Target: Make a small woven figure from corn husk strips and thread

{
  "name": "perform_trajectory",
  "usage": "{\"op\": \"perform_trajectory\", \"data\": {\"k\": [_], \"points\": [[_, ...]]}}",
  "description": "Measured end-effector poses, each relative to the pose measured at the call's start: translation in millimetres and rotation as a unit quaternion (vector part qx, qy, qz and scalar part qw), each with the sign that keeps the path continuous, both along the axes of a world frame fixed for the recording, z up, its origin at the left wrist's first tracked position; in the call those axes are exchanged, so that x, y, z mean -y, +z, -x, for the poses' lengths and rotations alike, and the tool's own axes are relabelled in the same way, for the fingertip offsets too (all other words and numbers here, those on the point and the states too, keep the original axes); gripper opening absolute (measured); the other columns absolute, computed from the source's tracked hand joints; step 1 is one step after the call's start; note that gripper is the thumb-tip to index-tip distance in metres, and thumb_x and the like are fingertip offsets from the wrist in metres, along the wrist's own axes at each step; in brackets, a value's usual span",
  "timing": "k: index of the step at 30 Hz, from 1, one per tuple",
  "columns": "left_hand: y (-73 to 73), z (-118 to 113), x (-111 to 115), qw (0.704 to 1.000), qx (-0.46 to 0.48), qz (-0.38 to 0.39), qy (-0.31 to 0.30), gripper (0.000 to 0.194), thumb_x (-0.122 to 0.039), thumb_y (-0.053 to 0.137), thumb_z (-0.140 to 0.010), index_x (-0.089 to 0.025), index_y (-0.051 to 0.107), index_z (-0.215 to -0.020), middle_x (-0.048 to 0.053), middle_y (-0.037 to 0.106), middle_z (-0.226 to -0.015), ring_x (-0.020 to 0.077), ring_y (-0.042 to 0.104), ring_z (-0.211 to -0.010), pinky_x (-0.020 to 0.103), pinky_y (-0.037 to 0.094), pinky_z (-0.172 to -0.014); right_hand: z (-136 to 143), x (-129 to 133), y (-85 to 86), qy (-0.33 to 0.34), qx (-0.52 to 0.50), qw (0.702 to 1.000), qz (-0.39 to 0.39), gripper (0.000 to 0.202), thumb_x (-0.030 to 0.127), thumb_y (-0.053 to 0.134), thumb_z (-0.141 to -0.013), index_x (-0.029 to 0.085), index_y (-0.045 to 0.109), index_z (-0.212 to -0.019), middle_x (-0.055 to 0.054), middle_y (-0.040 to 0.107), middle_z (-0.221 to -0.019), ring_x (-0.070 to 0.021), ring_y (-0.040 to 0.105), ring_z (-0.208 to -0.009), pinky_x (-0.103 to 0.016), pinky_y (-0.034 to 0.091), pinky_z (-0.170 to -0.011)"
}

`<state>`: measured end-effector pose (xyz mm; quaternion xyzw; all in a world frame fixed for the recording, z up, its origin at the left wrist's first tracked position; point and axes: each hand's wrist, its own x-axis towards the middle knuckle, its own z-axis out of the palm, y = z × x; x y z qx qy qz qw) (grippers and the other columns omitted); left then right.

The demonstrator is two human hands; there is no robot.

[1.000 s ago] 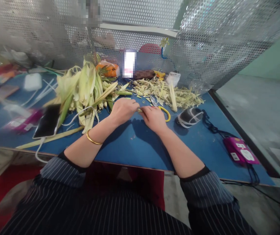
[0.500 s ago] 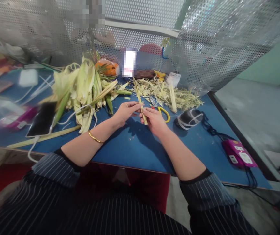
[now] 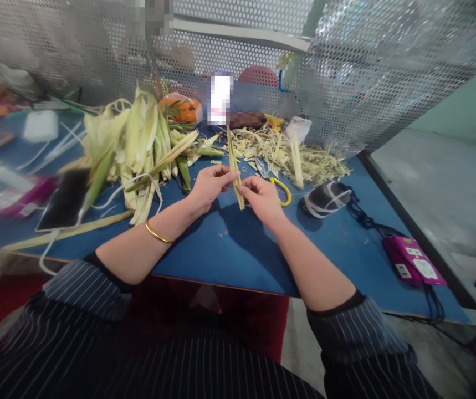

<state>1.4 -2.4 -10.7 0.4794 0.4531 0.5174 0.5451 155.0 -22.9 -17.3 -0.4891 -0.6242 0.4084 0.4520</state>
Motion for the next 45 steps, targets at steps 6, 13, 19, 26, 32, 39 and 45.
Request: {"op": "perform_trajectory", "data": {"k": [6,13,19,26,32,39,45], "points": [[-1.4,-1,-1,1.000,-0.005,-0.014,0.007,0.024,-0.032,0.082,-0.068,-0.017,0.064,-0.064,-0.003,0.058,-0.059,0.0073,0.048,-0.056,0.023,0.040,-0.056,1,1,-1.5,0.000,0.063,0.997,-0.040,0.006,0.026,0.058,-0.080,0.022,0.055,-0.076,0.003,0.060,-0.067,-0.0126,0.053,-0.060,-0.028,0.043,-0.061],[-3.8,-8,7,0.997,-0.061,-0.046,0.014,0.026,-0.033,0.085,-0.065,-0.015,0.067,-0.063,-0.001,0.063,-0.061,0.0084,0.051,-0.057,0.025,0.041,-0.057,3,7,-4.0,-0.085,0.249,0.960,-0.099,0.016,0.032,0.054,-0.084,0.025,0.043,-0.074,-0.001,0.061,-0.069,-0.0171,0.055,-0.064,-0.031,0.038,-0.062],[-2.6,-10,7,0.998,-0.065,-0.020,0.016,0.021,-0.028,0.083,-0.070,-0.015,0.067,-0.064,-0.001,0.062,-0.059,0.0083,0.052,-0.054,0.024,0.041,-0.055,2,7,0.1,-0.098,0.300,0.945,-0.084,0.004,0.024,0.053,-0.080,0.023,0.049,-0.079,-0.003,0.065,-0.072,-0.0193,0.057,-0.066,-0.032,0.037,-0.061],[-0.9,-9,6,0.996,0.000,0.066,0.058,0.023,-0.032,0.079,-0.073,-0.015,0.064,-0.071,-0.001,0.061,-0.061,0.0086,0.056,-0.056,0.022,0.041,-0.052,0,6,-1.2,-0.050,0.304,0.947,-0.087,0.021,0.015,0.055,-0.074,0.021,0.055,-0.093,-0.004,0.070,-0.082,-0.0202,0.062,-0.071,-0.031,0.041,-0.065],[2.4,-8,8,0.999,-0.025,0.040,0.020,0.032,-0.028,0.087,-0.065,-0.015,0.061,-0.080,-0.002,0.062,-0.072,0.0090,0.058,-0.062,0.022,0.042,-0.053,0,2,-3.8,-0.073,0.193,0.976,-0.075,0.005,0.018,0.057,-0.076,0.021,0.055,-0.072,0.001,0.062,-0.065,-0.0136,0.053,-0.061,-0.028,0.039,-0.063],[-2.7,-10,8,0.998,0.003,0.045,-0.032,0.015,-0.020,0.078,-0.074,-0.013,0.065,-0.076,0.000,0.066,-0.073,0.0084,0.059,-0.062,0.022,0.047,-0.060,0,0,-4.6,-0.064,0.065,0.993,-0.070,0.009,0.025,0.062,-0.081,0.020,0.060,-0.073,0.003,0.058,-0.062,-0.0105,0.048,-0.056,-0.027,0.038,-0.058],[-5.5,-8,3,0.997,0.046,0.048,-0.034,0.014,-0.027,0.072,-0.078,-0.014,0.067,-0.076,0.000,0.067,-0.067,0.0096,0.060,-0.059,0.025,0.051,-0.063,-2,-5,-2.0,-0.039,-0.139,0.985,0.092,0.011,0.026,0.069,-0.074,0.020,0.060,-0.072,0.004,0.059,-0.060,-0.0092,0.052,-0.055,-0.026,0.045,-0.059]]}}
